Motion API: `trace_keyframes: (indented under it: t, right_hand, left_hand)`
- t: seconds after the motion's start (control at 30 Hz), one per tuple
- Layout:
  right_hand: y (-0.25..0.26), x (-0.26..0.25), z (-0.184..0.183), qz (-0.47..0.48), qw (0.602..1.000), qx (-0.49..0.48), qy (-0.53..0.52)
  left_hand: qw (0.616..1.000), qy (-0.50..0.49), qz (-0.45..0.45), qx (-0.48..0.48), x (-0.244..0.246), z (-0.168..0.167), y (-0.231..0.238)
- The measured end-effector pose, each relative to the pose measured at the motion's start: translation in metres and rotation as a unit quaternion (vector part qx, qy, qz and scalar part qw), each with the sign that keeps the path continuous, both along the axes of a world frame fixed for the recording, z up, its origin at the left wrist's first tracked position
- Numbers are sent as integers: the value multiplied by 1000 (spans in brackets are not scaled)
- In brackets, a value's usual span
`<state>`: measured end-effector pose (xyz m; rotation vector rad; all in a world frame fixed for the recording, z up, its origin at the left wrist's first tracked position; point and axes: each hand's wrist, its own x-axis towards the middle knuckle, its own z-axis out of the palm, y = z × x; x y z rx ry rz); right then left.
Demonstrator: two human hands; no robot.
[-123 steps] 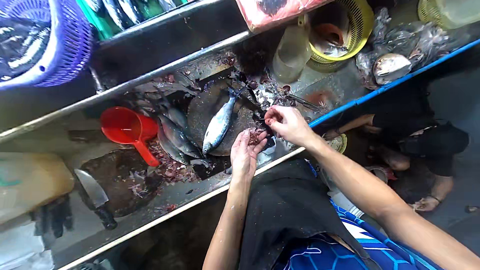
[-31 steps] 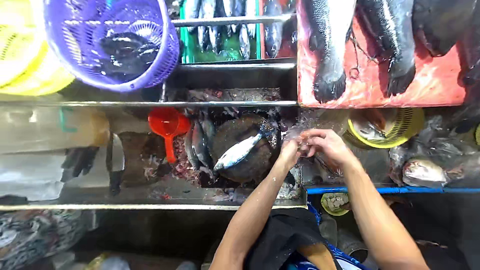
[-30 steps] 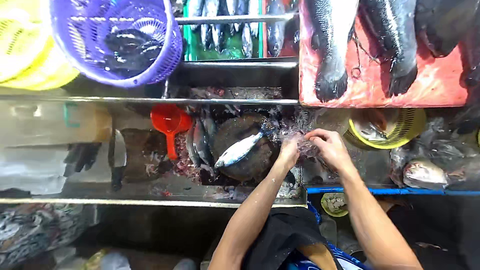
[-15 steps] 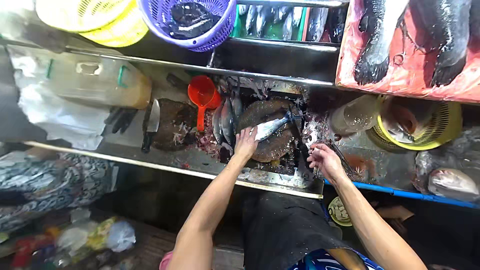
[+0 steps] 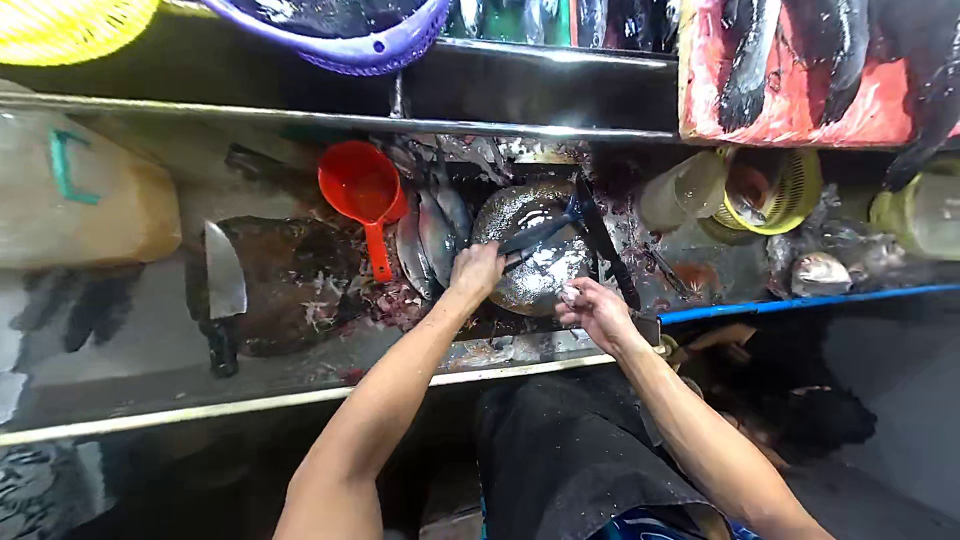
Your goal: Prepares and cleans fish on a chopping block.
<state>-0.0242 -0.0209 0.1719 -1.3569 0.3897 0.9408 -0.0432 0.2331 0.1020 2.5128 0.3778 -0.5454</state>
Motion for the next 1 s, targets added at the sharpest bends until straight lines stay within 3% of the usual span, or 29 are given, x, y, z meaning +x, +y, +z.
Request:
trace_keyframes:
  t: [0.07,0.17,0.27,0.5,0.6,0.7,0.83,0.93,1.0]
  right_hand:
    - [35,8,-14,89,991,-40,-95]
    - [84,27,-37,266,893,-224,-286]
    - [98,37,-42,273,842,-302,-353]
    - [111,21,-49,254,809,-322,-421]
    - [116,40,-56,230,841,-342,-350]
    - [116,44,-38,249,865,-302,-313]
    - [110,32,-37,347,817,-289,-358]
    - [103,30,-49,385,809,-247,-370]
    - [93,32,-51,345,817,-213,-410]
  left_hand:
    - [1000,-4,23,-2,0,-1,-1]
    - [998,-21,56,7,-2,0,-11]
    - [995,-55,84,24,-3,0,-23]
    - [988,-102,111,23,-17,-3,-35]
    - [984,-123,131,11,-9,2,-39]
    - [978,-151,145,-8,-12,12,-40]
    - [975,-167,148,-18,-13,12,-42]
    - [974,-164,153,0,-17,1,-44]
    - [976,-155,152,0,-20,1,-46]
